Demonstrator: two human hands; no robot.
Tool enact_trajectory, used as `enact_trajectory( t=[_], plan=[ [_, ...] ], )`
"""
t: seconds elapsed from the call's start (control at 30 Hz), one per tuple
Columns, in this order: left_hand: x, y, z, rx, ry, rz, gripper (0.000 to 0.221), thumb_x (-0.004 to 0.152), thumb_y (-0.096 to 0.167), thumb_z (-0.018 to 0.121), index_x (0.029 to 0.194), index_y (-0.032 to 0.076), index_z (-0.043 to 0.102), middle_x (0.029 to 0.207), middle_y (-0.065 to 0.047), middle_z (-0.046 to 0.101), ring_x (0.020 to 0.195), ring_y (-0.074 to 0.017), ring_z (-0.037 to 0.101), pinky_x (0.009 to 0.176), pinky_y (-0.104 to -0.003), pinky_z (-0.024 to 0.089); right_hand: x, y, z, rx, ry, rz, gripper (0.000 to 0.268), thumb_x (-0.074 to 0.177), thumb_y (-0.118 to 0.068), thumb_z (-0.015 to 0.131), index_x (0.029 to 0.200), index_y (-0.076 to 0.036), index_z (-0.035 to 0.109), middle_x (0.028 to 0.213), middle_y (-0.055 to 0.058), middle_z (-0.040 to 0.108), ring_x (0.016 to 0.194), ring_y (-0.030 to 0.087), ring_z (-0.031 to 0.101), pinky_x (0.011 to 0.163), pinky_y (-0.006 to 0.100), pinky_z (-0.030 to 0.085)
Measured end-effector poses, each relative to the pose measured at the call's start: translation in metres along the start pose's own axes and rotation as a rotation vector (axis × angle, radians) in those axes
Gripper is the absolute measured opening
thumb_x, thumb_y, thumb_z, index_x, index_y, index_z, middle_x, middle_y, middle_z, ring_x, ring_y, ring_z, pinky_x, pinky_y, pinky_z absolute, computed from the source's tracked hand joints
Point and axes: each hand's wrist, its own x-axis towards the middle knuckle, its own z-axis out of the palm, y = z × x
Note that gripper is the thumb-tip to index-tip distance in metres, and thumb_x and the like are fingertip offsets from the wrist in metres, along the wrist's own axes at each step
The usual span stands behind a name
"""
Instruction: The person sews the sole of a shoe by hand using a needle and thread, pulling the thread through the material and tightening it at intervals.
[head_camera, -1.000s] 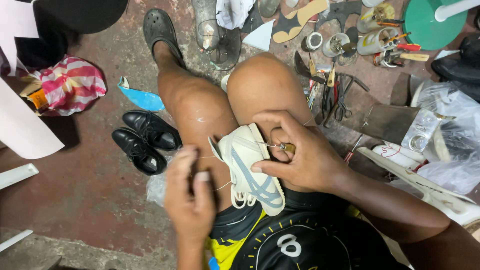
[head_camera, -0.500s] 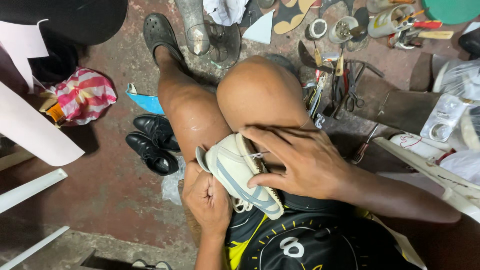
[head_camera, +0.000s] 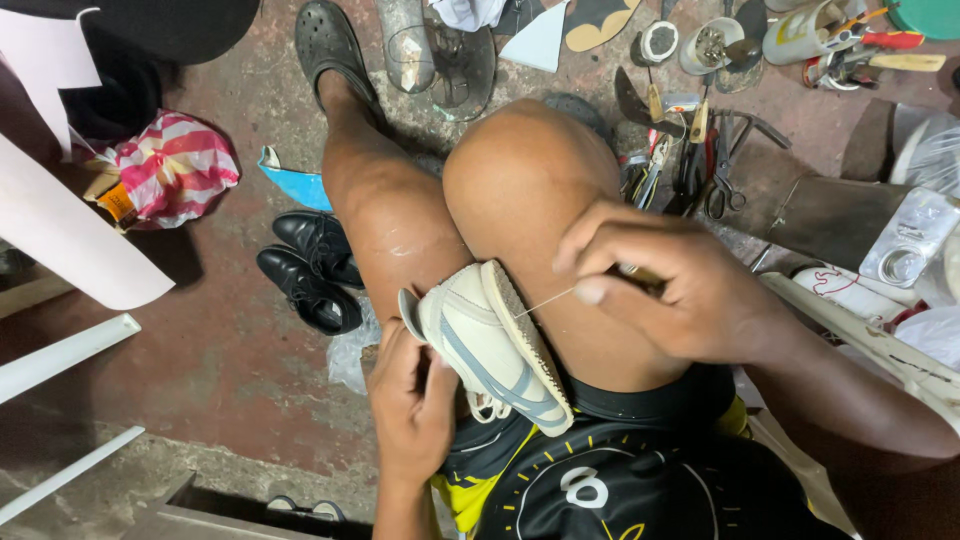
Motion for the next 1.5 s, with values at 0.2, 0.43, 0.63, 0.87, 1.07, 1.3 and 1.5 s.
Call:
enact_trajectory(
  t=[0.2, 0.43, 0.63, 0.87, 1.07, 1.3, 1.5],
  plan=[
    [0.017, 0.016, 0.003, 0.11, -0.016, -0.036, 0.025, 0.081, 0.018, 0.073, 0.099, 0.002, 0.074, 0.067, -0.007, 0.052, 0.067, -0.0222, 0.045, 0.062, -0.033, 0.039, 0.006, 0.005, 0.024, 0.967, 0.045, -0.026, 0.018, 0.115, -0.014, 0.051, 0.101, -0.004, 0.054, 0.086, 0.0, 0.06, 0.095, 0.015, 0.065, 0.098, 0.036, 0.056],
    [0.026, 0.01, 0.0, -0.062, -0.047, 0.04, 0.019, 0.086, 0.02, 0.07, 0.095, 0.002, 0.069, 0.071, -0.005, 0.059, 0.068, -0.0199, 0.049, 0.065, -0.034, 0.041, 0.022, 0.007, 0.047, 0.454, -0.003, 0.191, 0.022, 0.111, -0.014, 0.052, 0.091, -0.005, 0.053, 0.079, -0.001, 0.049, 0.073, 0.006, 0.045, 0.065, 0.024, 0.042],
    [0.027, 0.011, -0.003, -0.076, 0.016, 0.109, 0.02, 0.083, 0.01, 0.064, 0.098, -0.003, 0.068, 0.087, -0.012, 0.066, 0.083, -0.0265, 0.062, 0.084, -0.039, 0.048, 0.034, 0.006, 0.042, 0.408, 0.05, 0.231, 0.024, 0.108, -0.016, 0.051, 0.086, -0.005, 0.052, 0.07, -0.003, 0.048, 0.06, 0.005, 0.045, 0.056, 0.023, 0.038],
    [-0.009, 0.013, 0.032, -0.438, 0.158, -0.4, 0.032, 0.09, 0.015, 0.072, 0.116, -0.004, 0.069, 0.096, -0.01, 0.071, 0.086, -0.017, 0.064, 0.077, -0.032, 0.052, -0.002, 0.013, 0.053, 0.724, 0.121, 0.13, 0.022, 0.111, -0.02, 0.043, 0.106, -0.003, 0.057, 0.101, 0.008, 0.057, 0.082, 0.01, 0.054, 0.065, 0.025, 0.046],
    [-0.012, -0.021, 0.014, -1.186, 0.063, -0.298, 0.049, 0.1, 0.018, 0.066, 0.139, -0.008, 0.052, 0.126, -0.017, 0.069, 0.108, -0.0232, 0.068, 0.092, -0.037, 0.053, -0.026, 0.025, 0.028, 0.699, 0.43, 0.0, 0.022, 0.113, -0.011, 0.048, 0.132, -0.001, 0.056, 0.137, 0.013, 0.057, 0.115, 0.02, 0.065, 0.076, 0.028, 0.056],
    [-0.014, -0.046, 0.01, -1.426, -0.031, -0.199, 0.062, 0.098, 0.021, 0.071, 0.147, -0.007, 0.046, 0.138, -0.018, 0.063, 0.128, -0.0278, 0.061, 0.115, -0.042, 0.044, -0.048, 0.003, 0.005, -0.026, 0.392, 0.318, 0.028, 0.099, -0.002, 0.063, 0.126, -0.001, 0.07, 0.091, 0.006, 0.07, 0.076, 0.01, 0.062, 0.068, 0.023, 0.051],
    [-0.016, -0.051, 0.017, -1.496, -0.103, -0.162, 0.064, 0.099, 0.023, 0.073, 0.148, -0.008, 0.046, 0.141, -0.019, 0.061, 0.132, -0.0289, 0.059, 0.118, -0.044, 0.041, -0.035, -0.03, 0.038, -0.139, 0.152, 0.1, 0.036, 0.085, -0.003, 0.074, 0.12, -0.012, 0.074, 0.08, -0.002, 0.071, 0.052, 0.005, 0.054, 0.046, 0.024, 0.041]
  ],
)
